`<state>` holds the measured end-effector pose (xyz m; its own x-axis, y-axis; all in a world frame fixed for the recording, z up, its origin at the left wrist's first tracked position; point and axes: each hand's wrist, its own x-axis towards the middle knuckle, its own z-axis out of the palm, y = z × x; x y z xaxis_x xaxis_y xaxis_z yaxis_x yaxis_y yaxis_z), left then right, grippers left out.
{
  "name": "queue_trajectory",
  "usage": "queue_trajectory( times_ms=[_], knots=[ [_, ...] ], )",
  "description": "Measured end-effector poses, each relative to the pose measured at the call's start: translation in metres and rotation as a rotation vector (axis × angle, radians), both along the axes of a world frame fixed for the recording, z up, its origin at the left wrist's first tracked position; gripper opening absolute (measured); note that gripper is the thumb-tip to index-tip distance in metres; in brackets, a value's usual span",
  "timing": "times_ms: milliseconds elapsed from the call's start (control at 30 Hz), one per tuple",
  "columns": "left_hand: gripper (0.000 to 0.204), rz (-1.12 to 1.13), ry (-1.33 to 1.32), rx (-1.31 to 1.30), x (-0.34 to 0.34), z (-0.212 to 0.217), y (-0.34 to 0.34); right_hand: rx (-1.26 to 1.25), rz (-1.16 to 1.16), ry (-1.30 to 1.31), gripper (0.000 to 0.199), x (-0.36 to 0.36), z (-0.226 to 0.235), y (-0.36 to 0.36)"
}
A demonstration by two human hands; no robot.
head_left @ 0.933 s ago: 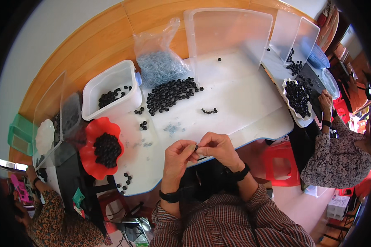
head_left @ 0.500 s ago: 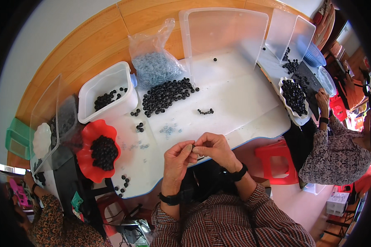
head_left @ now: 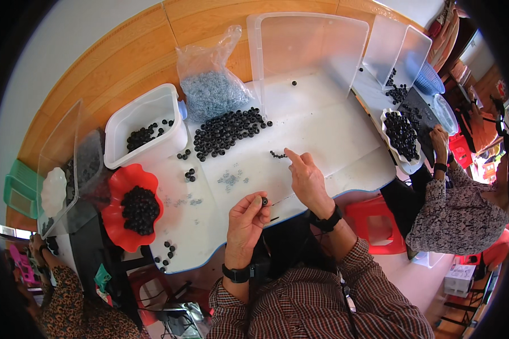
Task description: Sorting and assembling small black and blue plastic components into various containers at a workshop table.
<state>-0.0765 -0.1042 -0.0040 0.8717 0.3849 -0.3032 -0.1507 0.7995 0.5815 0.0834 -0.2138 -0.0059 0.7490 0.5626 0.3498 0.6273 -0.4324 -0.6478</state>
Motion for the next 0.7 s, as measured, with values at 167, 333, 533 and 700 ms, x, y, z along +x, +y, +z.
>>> queue_trajectory(
  times_ms=[167,333,533,700],
  knots=[
    [0.02,0.005,-0.009,-0.002,0.001,0.001,0.0,-0.165,0.003,-0.042,0.038,0.006,0.0,0.004],
    [0.02,0.015,-0.026,0.001,-0.002,0.0,0.0,-0.185,0.002,-0.056,0.019,0.009,-0.007,0.005],
    [0.02,0.027,-0.044,-0.011,-0.006,0.003,0.0,-0.17,-0.015,-0.089,0.008,0.006,-0.004,0.003],
    [0.02,0.041,-0.047,-0.017,-0.009,0.004,0.0,-0.048,0.003,-0.096,0.008,-0.005,-0.005,-0.005]
  ],
)
